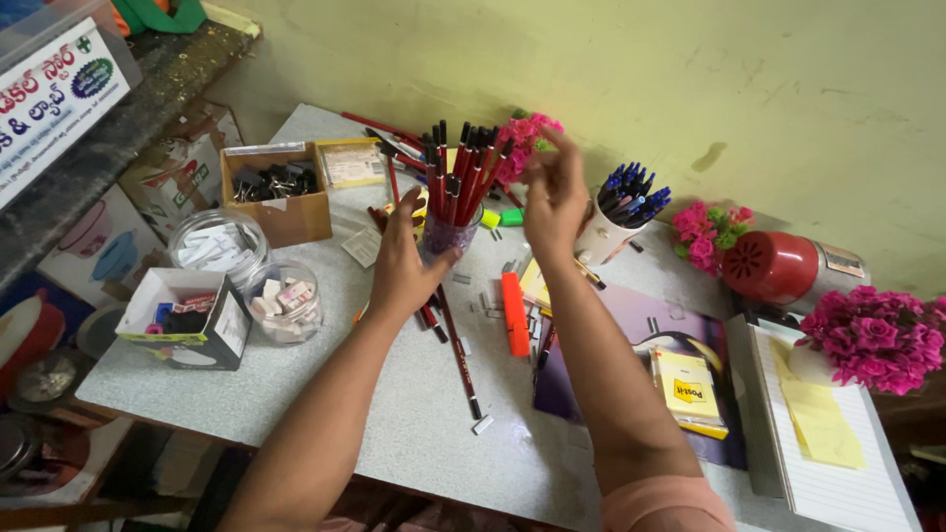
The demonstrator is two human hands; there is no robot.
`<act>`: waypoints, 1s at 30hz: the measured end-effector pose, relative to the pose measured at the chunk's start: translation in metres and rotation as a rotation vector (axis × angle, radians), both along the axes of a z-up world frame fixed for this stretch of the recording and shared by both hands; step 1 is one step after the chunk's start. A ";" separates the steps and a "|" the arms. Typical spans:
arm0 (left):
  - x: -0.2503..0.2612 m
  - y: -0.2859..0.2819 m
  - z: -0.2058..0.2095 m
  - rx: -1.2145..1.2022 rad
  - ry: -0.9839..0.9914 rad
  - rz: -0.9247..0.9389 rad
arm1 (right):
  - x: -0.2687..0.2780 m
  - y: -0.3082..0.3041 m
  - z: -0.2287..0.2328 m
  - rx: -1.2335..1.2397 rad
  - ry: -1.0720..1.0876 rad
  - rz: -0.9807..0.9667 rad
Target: The person organizes stationery items on a desk by picking up pens and pencils, placing them into two separate containers, and arranging sticky notes and highlighters. The person handles items one at a time and groups them by type.
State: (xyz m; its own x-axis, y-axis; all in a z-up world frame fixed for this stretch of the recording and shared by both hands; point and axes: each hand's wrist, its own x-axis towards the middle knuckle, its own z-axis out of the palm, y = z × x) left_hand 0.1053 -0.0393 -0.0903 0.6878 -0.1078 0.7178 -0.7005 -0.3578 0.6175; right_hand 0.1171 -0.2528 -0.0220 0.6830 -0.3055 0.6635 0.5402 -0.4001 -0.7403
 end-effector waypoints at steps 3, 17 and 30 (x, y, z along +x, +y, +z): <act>0.006 -0.004 -0.001 0.078 0.146 0.032 | 0.018 -0.023 -0.027 -0.060 0.169 -0.174; 0.010 -0.007 0.001 0.059 0.140 0.022 | 0.103 -0.025 -0.109 -1.003 0.245 -0.288; 0.015 -0.008 -0.008 0.146 0.165 0.068 | 0.124 -0.011 -0.097 -1.236 0.123 -0.235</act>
State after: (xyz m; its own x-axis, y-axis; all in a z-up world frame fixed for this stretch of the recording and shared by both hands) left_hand 0.1202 -0.0470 -0.0988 0.8040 -0.1511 0.5752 -0.5652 -0.4948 0.6601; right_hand 0.2409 -0.2638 -0.1194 0.7737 0.3495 0.5285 0.3166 -0.9358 0.1554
